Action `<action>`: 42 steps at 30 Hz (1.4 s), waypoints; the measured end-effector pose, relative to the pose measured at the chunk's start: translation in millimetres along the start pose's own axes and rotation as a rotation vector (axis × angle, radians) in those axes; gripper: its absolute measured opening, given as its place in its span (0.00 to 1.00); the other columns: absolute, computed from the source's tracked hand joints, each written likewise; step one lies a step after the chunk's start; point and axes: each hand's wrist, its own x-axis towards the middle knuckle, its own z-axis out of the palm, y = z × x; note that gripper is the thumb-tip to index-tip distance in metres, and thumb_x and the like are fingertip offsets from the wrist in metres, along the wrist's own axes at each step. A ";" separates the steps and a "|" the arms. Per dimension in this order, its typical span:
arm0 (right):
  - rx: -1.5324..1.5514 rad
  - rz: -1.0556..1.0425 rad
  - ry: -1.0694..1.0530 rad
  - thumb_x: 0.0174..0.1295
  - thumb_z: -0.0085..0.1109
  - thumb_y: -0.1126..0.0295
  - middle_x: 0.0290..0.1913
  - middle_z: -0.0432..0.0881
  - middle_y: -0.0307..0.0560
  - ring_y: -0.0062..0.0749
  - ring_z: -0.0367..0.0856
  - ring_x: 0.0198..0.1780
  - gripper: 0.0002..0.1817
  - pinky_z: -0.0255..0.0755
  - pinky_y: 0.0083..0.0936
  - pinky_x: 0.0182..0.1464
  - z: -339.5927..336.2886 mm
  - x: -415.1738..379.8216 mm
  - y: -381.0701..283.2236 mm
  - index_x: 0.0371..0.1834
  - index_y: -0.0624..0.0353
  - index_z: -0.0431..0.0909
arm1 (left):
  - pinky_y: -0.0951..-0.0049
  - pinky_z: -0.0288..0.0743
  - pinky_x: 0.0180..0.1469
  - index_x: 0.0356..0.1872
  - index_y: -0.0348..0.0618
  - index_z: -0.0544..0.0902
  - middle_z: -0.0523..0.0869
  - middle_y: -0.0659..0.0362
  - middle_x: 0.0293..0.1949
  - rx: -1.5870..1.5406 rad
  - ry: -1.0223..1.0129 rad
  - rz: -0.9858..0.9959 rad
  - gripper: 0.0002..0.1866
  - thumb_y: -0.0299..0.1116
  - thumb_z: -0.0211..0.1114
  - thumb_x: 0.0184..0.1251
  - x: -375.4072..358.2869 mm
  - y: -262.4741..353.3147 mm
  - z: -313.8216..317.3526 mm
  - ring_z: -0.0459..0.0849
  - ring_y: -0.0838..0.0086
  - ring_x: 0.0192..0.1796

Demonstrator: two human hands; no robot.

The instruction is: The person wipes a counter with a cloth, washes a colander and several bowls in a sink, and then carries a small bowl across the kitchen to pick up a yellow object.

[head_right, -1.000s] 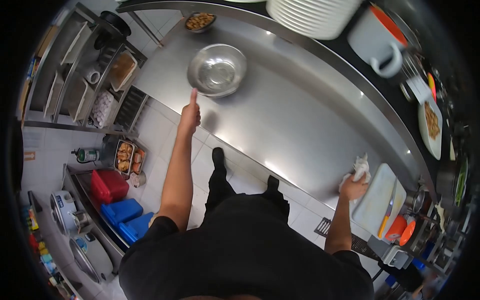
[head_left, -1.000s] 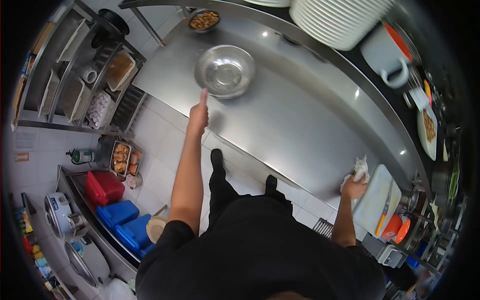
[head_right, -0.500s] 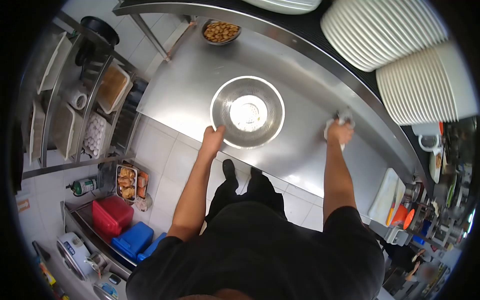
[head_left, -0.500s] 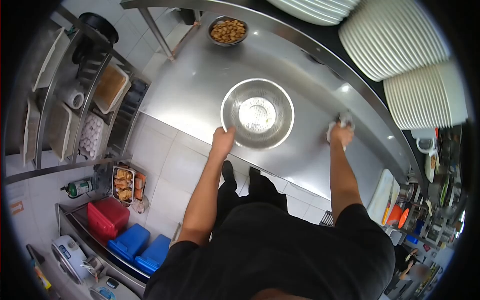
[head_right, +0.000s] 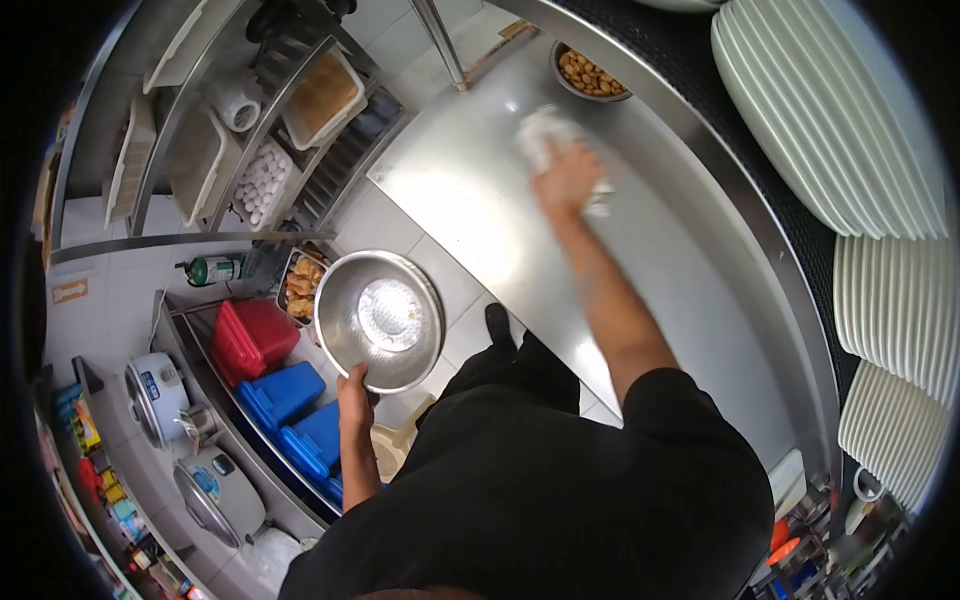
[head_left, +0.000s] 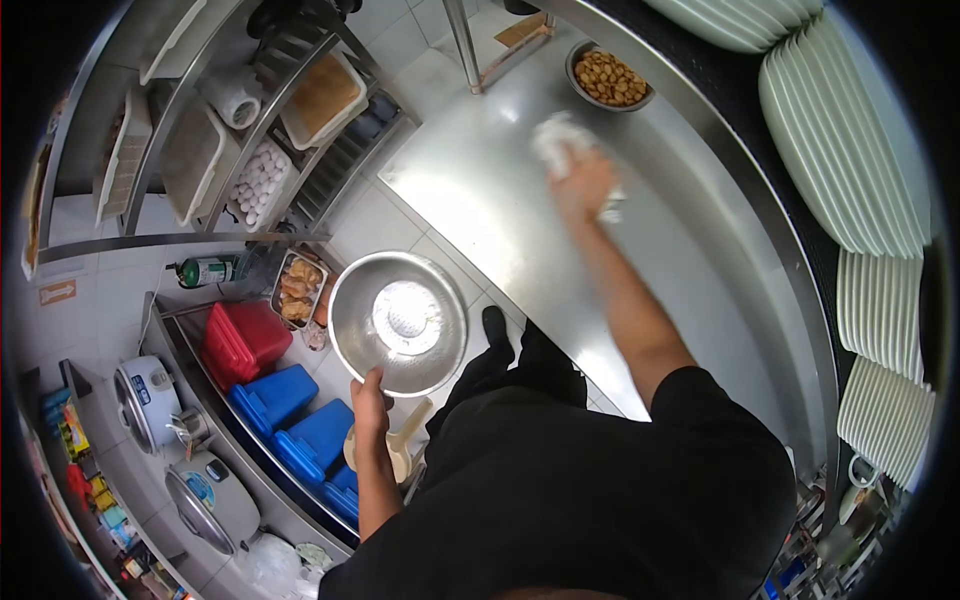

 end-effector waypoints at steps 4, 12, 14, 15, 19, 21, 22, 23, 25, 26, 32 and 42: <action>0.788 -0.646 -0.018 0.44 0.76 0.68 0.53 0.82 0.49 0.47 0.80 0.53 0.28 0.72 0.42 0.57 -24.2 -90.2 -137.6 0.54 0.40 0.85 | 0.77 0.49 0.15 0.28 0.46 0.76 0.70 0.68 0.18 -0.145 0.023 -0.098 0.10 0.37 0.62 0.67 14.8 2.1 -33.6 0.63 0.81 0.13; 0.917 -0.115 0.030 0.50 0.73 0.68 0.51 0.83 0.52 0.52 0.80 0.57 0.26 0.74 0.41 0.62 -52.3 -26.2 -160.1 0.56 0.47 0.83 | 0.79 0.47 0.14 0.25 0.52 0.71 0.66 0.69 0.15 -0.286 0.048 -0.086 0.13 0.42 0.62 0.67 86.6 32.2 -124.6 0.60 0.82 0.12; 0.682 -0.002 0.198 0.53 0.71 0.67 0.57 0.79 0.54 0.53 0.76 0.60 0.27 0.71 0.39 0.65 -26.4 24.5 -108.4 0.60 0.48 0.81 | 0.80 0.48 0.14 0.25 0.52 0.71 0.66 0.69 0.15 -0.246 0.026 -0.071 0.13 0.42 0.62 0.67 111.8 45.5 -147.0 0.59 0.83 0.12; 0.548 0.127 0.181 0.55 0.70 0.64 0.58 0.79 0.55 0.54 0.76 0.59 0.26 0.70 0.42 0.65 -15.1 47.4 -85.8 0.60 0.47 0.82 | 0.80 0.48 0.14 0.25 0.52 0.71 0.66 0.69 0.16 -0.220 -0.003 -0.055 0.13 0.42 0.62 0.67 129.2 48.1 -160.7 0.59 0.83 0.12; 0.126 0.250 0.161 0.58 0.64 0.51 0.53 0.78 0.56 0.54 0.76 0.53 0.28 0.71 0.47 0.57 3.2 50.6 -117.0 0.62 0.46 0.81 | 0.80 0.48 0.15 0.26 0.51 0.72 0.68 0.69 0.17 -0.125 -0.051 -0.022 0.13 0.42 0.63 0.67 171.9 82.6 -174.4 0.60 0.83 0.13; 0.228 0.033 0.073 0.57 0.63 0.57 0.51 0.79 0.55 0.50 0.75 0.53 0.26 0.68 0.52 0.54 8.4 8.3 -176.0 0.62 0.40 0.81 | 0.80 0.47 0.15 0.26 0.49 0.72 0.68 0.68 0.18 -0.122 -0.048 -0.023 0.13 0.40 0.62 0.67 191.5 94.3 -169.5 0.59 0.83 0.12; 0.199 -0.121 0.136 0.56 0.64 0.58 0.54 0.78 0.54 0.48 0.74 0.56 0.27 0.66 0.53 0.59 38.9 -16.9 -201.9 0.63 0.37 0.81 | 0.80 0.47 0.15 0.25 0.48 0.72 0.69 0.67 0.19 -0.115 -0.062 -0.026 0.13 0.39 0.62 0.68 201.1 100.6 -164.5 0.59 0.82 0.12; 0.210 -0.194 0.061 0.55 0.66 0.59 0.61 0.76 0.52 0.47 0.73 0.61 0.29 0.63 0.50 0.65 22.5 -37.0 -228.2 0.64 0.37 0.80 | 0.79 0.47 0.15 0.25 0.48 0.72 0.68 0.68 0.19 -0.073 -0.059 -0.043 0.14 0.39 0.62 0.68 209.6 109.1 -155.9 0.58 0.82 0.12; 0.324 -0.204 -0.043 0.54 0.69 0.60 0.67 0.72 0.52 0.48 0.70 0.65 0.32 0.61 0.48 0.68 -3.7 -65.8 -244.7 0.67 0.39 0.78 | 0.78 0.48 0.15 0.25 0.47 0.70 0.68 0.67 0.19 -0.060 -0.235 -0.070 0.15 0.41 0.61 0.69 218.6 126.8 -141.3 0.58 0.83 0.12; 0.383 -0.200 -0.046 0.53 0.70 0.60 0.67 0.72 0.53 0.48 0.70 0.66 0.33 0.61 0.48 0.68 -4.3 -76.4 -238.9 0.67 0.40 0.77 | 0.78 0.48 0.15 0.25 0.47 0.70 0.69 0.67 0.19 -0.045 -0.268 -0.065 0.15 0.41 0.61 0.69 223.7 132.3 -131.8 0.58 0.83 0.13; 0.205 0.208 0.119 0.51 0.72 0.61 0.65 0.71 0.56 0.50 0.70 0.64 0.37 0.62 0.48 0.69 -52.6 -216.8 -78.1 0.69 0.41 0.74 | 0.78 0.48 0.16 0.27 0.46 0.69 0.68 0.68 0.19 0.160 -0.395 0.066 0.16 0.43 0.62 0.66 201.2 158.2 -73.6 0.60 0.82 0.14; -0.273 1.297 0.085 0.59 0.67 0.57 0.64 0.71 0.55 0.50 0.72 0.61 0.36 0.66 0.49 0.64 -128.6 -465.6 189.3 0.74 0.36 0.70 | 0.77 0.47 0.17 0.23 0.54 0.67 0.62 0.69 0.16 0.315 -0.738 -0.038 0.15 0.40 0.62 0.65 136.6 133.5 51.8 0.57 0.80 0.14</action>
